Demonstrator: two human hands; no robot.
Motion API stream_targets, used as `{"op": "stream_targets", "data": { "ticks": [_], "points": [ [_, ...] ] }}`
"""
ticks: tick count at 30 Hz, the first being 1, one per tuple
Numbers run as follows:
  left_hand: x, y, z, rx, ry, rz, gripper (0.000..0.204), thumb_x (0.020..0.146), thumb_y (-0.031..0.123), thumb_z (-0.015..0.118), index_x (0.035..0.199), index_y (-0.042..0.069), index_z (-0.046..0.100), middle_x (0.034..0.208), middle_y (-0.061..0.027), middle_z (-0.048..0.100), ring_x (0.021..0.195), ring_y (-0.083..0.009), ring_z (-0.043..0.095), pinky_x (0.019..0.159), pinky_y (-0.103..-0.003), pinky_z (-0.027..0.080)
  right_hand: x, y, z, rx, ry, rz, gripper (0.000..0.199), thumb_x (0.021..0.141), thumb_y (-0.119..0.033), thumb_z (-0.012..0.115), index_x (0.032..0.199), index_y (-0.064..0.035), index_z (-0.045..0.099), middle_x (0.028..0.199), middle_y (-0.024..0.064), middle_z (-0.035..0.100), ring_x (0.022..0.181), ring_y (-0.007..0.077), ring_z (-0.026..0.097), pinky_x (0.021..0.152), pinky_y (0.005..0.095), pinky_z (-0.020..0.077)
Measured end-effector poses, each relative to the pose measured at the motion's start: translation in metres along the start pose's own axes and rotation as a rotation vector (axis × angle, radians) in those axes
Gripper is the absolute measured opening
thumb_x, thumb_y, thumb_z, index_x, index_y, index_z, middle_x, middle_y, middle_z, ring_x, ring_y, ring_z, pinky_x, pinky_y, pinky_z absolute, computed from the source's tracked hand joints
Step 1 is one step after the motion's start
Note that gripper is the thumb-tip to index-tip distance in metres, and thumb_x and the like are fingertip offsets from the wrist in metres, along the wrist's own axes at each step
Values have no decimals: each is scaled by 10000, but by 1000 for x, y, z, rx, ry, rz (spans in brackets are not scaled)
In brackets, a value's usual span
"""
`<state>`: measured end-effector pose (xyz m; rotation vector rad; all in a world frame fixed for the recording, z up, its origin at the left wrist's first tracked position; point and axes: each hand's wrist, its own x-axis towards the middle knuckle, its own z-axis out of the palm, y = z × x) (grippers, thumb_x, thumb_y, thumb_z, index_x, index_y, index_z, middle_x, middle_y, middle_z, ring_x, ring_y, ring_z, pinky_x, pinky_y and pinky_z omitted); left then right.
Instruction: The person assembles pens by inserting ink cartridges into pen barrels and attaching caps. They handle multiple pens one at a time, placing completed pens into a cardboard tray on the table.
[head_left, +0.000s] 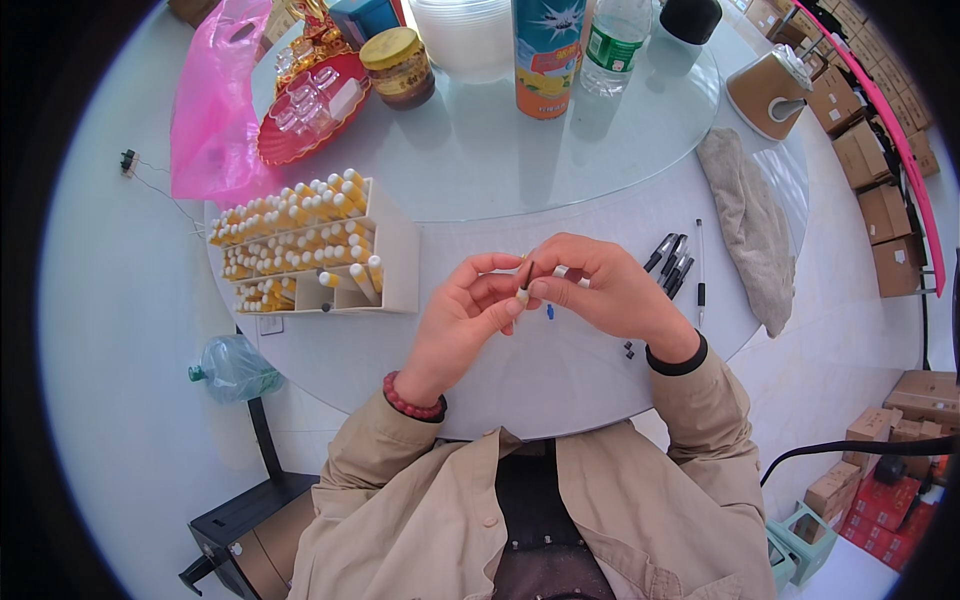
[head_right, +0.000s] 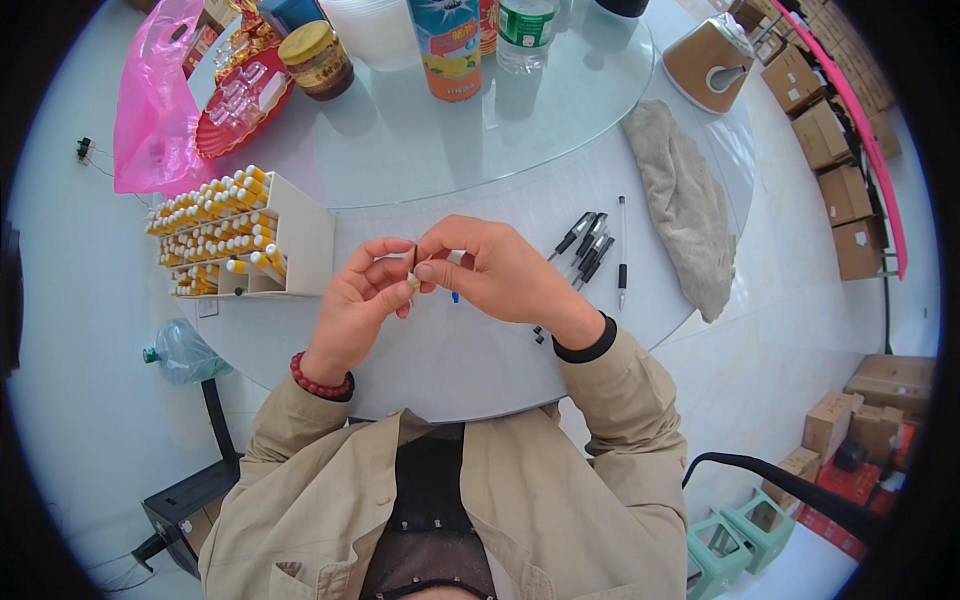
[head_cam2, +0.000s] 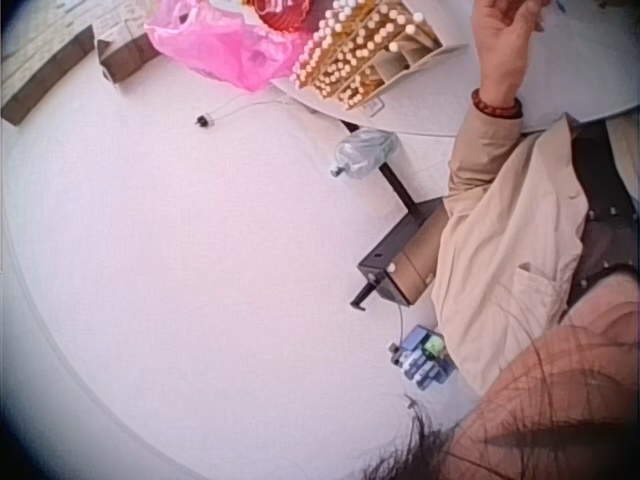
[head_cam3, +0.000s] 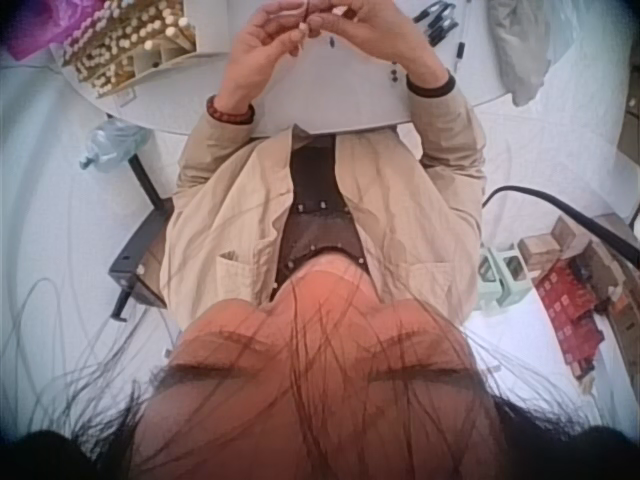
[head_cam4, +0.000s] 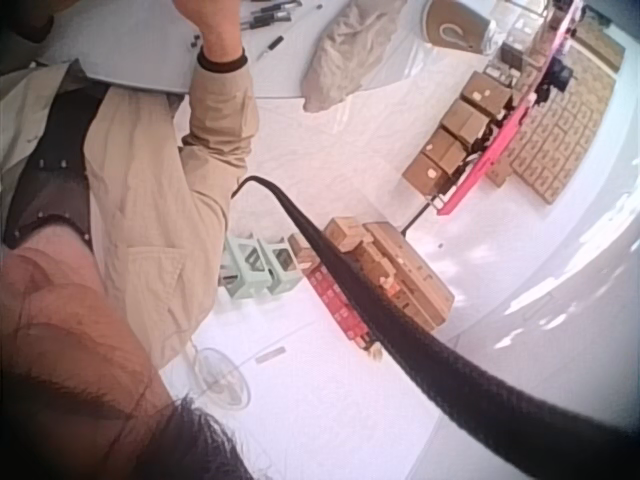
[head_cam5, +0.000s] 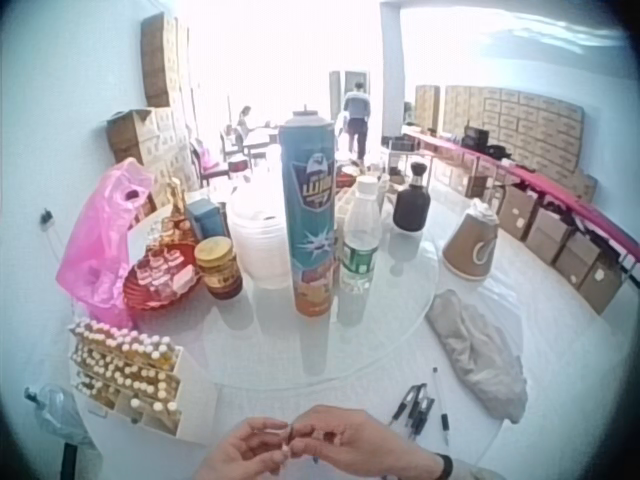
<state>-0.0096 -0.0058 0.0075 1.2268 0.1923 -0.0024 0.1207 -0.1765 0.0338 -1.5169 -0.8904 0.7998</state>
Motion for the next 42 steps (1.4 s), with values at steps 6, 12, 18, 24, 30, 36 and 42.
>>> {"op": "stream_targets", "data": {
  "ticks": [6, 12, 18, 24, 30, 36, 42],
  "points": [
    [0, 0, -1, -82, 99, 24, 332, 978, 34, 559, 1306, 39, 507, 1202, -88, 624, 1017, -156, 640, 697, -234, 470, -3, 2, -12, -598, 36, -145, 122, 834, -78, 709, 955, -73, 699, 862, 89, 623, 829, 256, 615, 718, 355, 502],
    [0, 3, -1, -89, 82, -7, 365, 985, 50, 551, 1345, 28, 503, 1198, -77, 614, 1025, -144, 628, 702, -226, 469, -7, 9, -9, -753, 63, -191, 161, 791, -83, 738, 945, -79, 693, 899, 65, 609, 935, 276, 588, 761, 389, 501],
    [-1, 5, 0, -84, 77, -28, 377, 984, 50, 544, 1358, 28, 506, 1177, -69, 614, 1040, -144, 624, 745, -244, 473, -8, 3, -15, -775, 12, -141, 215, 772, -93, 758, 974, -75, 686, 905, 69, 612, 938, 273, 589, 772, 387, 506],
    [-1, 5, 1, -69, 68, -42, 353, 994, 59, 527, 1345, 31, 515, 1165, -59, 618, 1042, -149, 623, 788, -262, 487, -10, 10, -6, -930, -126, -127, 211, 761, -103, 762, 964, -96, 704, 906, 47, 616, 952, 248, 591, 770, 370, 525],
    [2, 5, 1, -93, 70, -84, 330, 1026, 138, 508, 1337, 28, 515, 1117, -55, 624, 1012, -156, 629, 770, -251, 490, -7, 14, -5, -949, -159, -154, 165, 766, -88, 745, 925, -126, 723, 906, 37, 609, 945, 230, 591, 743, 363, 533],
    [2, -1, -2, -135, 58, -84, 337, 1061, 211, 450, 1312, 7, 548, 1017, -50, 645, 921, -130, 626, 730, -249, 492, -8, 19, -2, -918, -119, -285, 110, 782, -75, 725, 880, -124, 711, 879, 37, 599, 921, 229, 589, 725, 362, 524],
    [2, 3, -4, -112, 56, -82, 345, 1060, 231, 459, 1291, 1, 572, 943, -42, 658, 824, -105, 625, 648, -224, 475, -3, 17, 0, -891, -170, -211, 87, 804, -54, 701, 886, -80, 693, 876, 46, 589, 910, 251, 587, 722, 374, 515]
  ]
}}
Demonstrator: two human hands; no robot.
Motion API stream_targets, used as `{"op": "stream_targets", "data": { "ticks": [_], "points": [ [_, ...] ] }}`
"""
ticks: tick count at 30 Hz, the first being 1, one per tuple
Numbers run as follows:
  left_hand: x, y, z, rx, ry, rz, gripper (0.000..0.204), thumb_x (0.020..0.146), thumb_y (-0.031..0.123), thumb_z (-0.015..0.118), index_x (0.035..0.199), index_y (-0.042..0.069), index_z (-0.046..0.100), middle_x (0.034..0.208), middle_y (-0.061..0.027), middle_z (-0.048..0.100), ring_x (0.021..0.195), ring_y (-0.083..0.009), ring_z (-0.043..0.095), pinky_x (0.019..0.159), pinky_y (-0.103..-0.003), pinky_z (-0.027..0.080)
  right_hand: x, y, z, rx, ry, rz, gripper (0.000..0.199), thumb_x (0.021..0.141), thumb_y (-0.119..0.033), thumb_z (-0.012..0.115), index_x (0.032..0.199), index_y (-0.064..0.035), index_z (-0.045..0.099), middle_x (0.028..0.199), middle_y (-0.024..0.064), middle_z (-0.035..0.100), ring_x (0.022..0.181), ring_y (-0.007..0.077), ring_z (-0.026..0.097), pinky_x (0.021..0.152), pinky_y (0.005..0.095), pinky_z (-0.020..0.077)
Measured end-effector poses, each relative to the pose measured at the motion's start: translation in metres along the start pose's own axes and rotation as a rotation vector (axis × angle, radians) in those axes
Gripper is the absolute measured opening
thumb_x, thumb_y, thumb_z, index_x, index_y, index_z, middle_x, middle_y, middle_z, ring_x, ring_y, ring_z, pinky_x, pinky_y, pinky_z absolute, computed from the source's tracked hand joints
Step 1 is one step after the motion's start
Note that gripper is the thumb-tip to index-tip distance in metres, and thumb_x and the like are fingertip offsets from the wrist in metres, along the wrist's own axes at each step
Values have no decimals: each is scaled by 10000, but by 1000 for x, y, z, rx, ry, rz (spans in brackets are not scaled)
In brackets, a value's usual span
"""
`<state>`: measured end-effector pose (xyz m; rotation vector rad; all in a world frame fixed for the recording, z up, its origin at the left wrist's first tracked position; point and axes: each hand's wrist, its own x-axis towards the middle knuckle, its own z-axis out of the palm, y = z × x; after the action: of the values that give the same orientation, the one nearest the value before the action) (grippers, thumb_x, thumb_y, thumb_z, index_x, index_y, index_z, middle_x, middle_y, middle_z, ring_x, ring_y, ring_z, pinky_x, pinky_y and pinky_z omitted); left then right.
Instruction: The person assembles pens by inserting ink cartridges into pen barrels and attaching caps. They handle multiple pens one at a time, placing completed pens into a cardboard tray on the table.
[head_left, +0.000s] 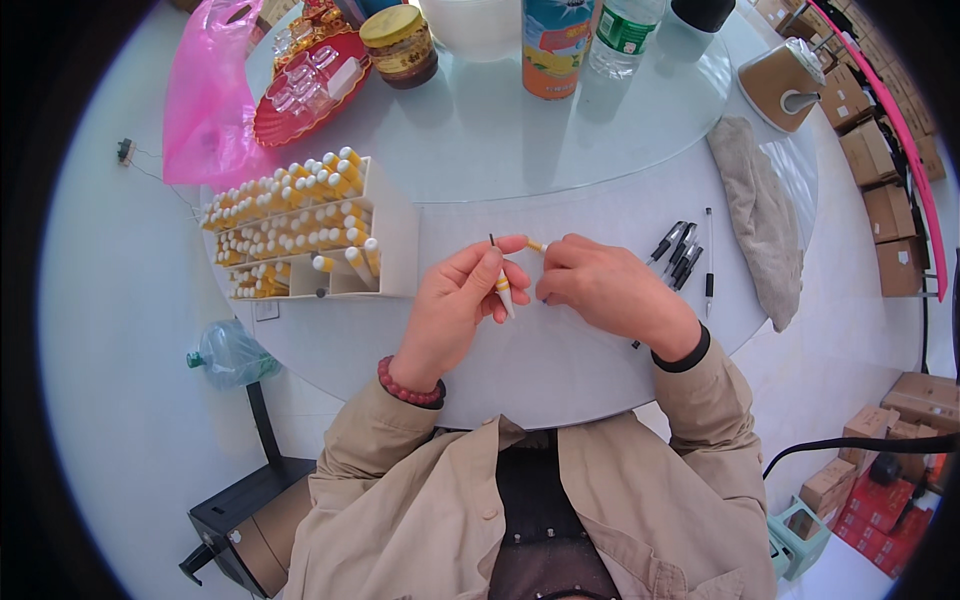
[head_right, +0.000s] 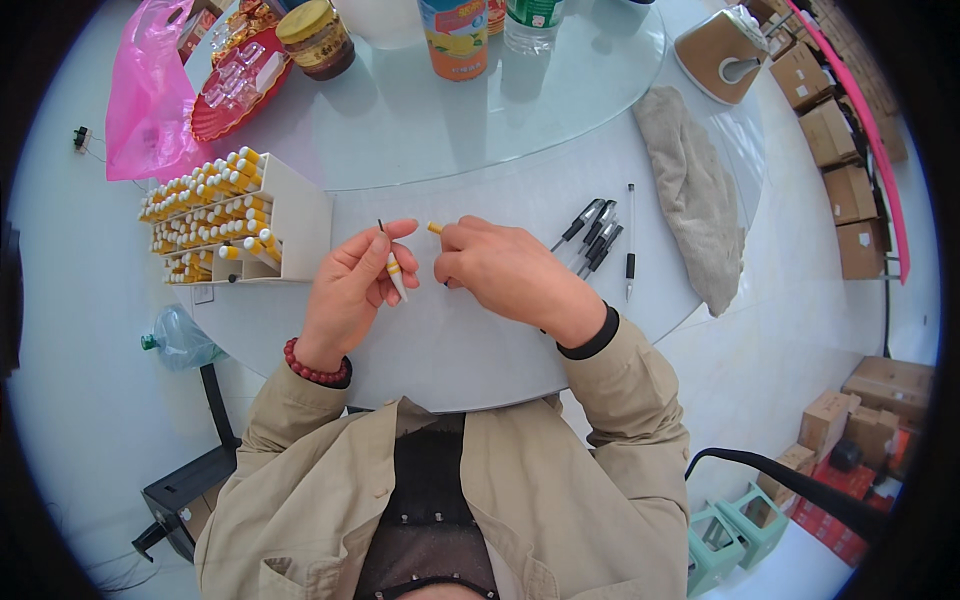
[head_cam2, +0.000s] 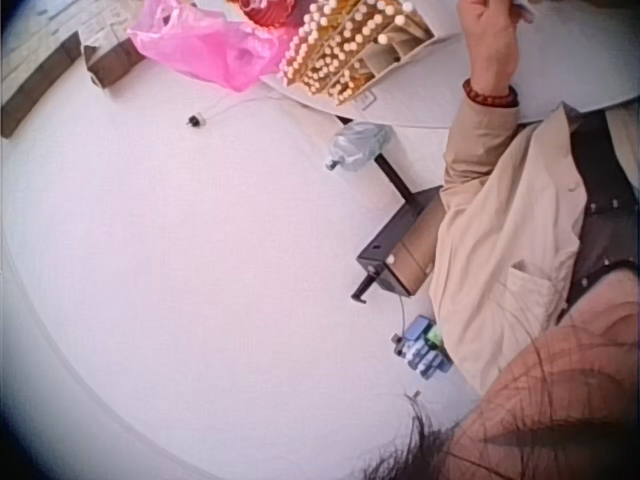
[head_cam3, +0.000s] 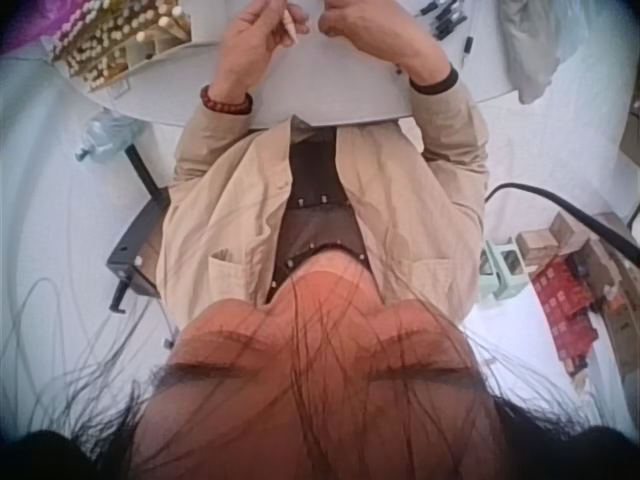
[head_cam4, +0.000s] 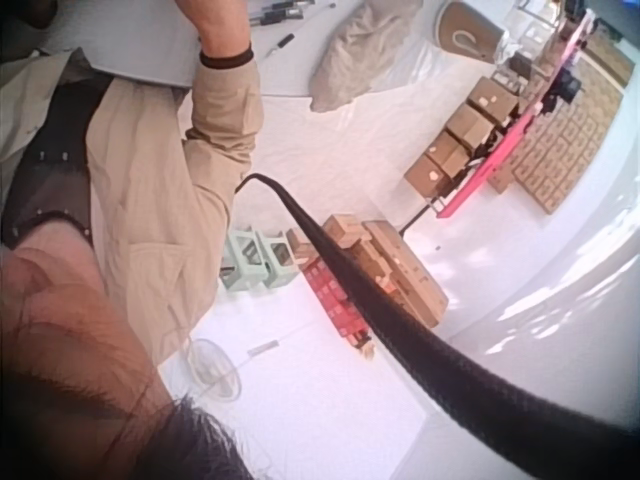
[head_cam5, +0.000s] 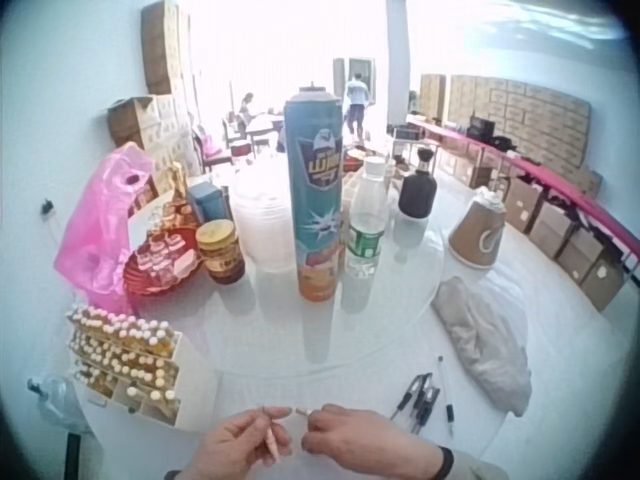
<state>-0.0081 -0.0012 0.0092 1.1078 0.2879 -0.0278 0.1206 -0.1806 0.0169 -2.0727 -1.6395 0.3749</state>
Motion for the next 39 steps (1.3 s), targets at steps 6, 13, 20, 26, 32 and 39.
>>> {"op": "stream_targets", "data": {
  "ticks": [6, 13, 20, 26, 32, 39],
  "points": [
    [-4, 6, 5, 135, -27, 1, 308, 1052, 226, 466, 1197, 0, 617, 840, -47, 658, 687, -83, 615, 520, -180, 434, -1, -3, -28, 608, 233, 179, 81, 877, -33, 677, 956, -31, 694, 881, 52, 675, 775, 167, 653, 679, 267, 505],
    [-12, 13, 8, 183, -224, -122, 278, 1035, 204, 487, 1139, 3, 648, 822, -28, 673, 689, -68, 617, 542, -193, 424, 1, -5, -28, 793, 282, 254, 94, 902, -7, 664, 992, 6, 689, 907, 44, 703, 831, 105, 656, 760, 244, 524],
    [-12, 12, 10, 161, -226, -147, 272, 1030, 202, 501, 1109, -7, 655, 775, -45, 678, 620, -70, 610, 489, -177, 390, 2, -3, -27, 791, 345, 224, 113, 898, 26, 649, 998, -4, 693, 948, 54, 703, 865, 112, 655, 777, 247, 527],
    [-12, 11, 10, 167, -243, -174, 274, 1029, 204, 503, 1109, -4, 663, 771, -49, 682, 604, -64, 607, 477, -171, 388, 0, -4, -29, 765, 332, 194, 118, 896, 43, 637, 991, -4, 690, 944, 58, 698, 874, 129, 652, 786, 255, 526],
    [-12, 12, 10, 197, -245, -181, 284, 1029, 216, 502, 1105, 0, 670, 752, -45, 679, 578, -57, 602, 454, -166, 381, 0, -4, -31, 748, 348, 159, 128, 891, 62, 619, 982, -1, 685, 938, 65, 695, 877, 143, 654, 783, 259, 521],
    [-11, 11, 10, 195, -243, -174, 291, 1029, 224, 499, 1106, 2, 671, 745, -47, 679, 576, -55, 604, 440, -164, 371, -2, -4, -35, 689, 372, 132, 138, 889, 65, 612, 980, -7, 688, 938, 64, 694, 871, 158, 657, 774, 263, 521]
  ]
}}
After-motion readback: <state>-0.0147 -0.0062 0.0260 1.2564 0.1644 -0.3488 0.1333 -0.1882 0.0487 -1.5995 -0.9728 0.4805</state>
